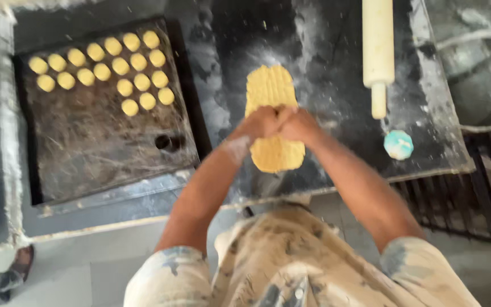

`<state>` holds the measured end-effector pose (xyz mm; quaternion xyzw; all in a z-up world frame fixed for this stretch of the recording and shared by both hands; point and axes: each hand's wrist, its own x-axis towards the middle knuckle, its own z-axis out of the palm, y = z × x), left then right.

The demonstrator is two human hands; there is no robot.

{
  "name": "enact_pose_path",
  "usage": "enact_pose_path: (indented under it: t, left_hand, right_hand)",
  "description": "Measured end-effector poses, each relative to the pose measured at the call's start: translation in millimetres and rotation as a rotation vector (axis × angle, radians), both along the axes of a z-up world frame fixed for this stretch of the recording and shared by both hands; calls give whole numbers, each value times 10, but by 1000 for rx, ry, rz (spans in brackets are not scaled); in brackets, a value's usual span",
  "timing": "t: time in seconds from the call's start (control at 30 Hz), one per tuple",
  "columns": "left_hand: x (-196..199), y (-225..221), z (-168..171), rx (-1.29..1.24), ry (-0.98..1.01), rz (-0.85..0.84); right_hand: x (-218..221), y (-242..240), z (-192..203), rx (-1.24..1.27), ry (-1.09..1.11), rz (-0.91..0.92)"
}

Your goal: The person places cut dough circles onto a tray, gathers the remaining dough into a ball, and then hand-presses and flattens a portion of dough on the counter.

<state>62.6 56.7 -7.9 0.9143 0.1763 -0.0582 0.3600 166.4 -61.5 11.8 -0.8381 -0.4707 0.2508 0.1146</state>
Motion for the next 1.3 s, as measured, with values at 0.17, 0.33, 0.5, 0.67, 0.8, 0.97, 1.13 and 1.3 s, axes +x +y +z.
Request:
enact_pose_path:
  t: [0.17,0.33,0.5,0.67,0.8,0.97,1.13,1.3]
  left_hand:
    - [6,-21,59,627,-390,75]
    - [222,284,44,136,28,-36]
    - [366,394,-180,299,-131,62]
    - [249,270,-57,160,41,3]
    - [487,499,83,11,159,34]
    - [492,436,116,75,195,23]
    - [767,781,180,-221,312,137]
    - [579,563,-32,139,99,33]
  right_hand:
    - [-218,-21,-77,377,-476,123]
    - [114,191,2,120,-124,12]
    - [85,261,-54,234,-298,52]
    - [161,317,7,350,-377,56]
    - [307,484,147,42,-71,-22]
    - [132,520,225,498,-575,119]
    - [389,642,274,15,81,-133]
    - [292,619,-436,696,-823,135]
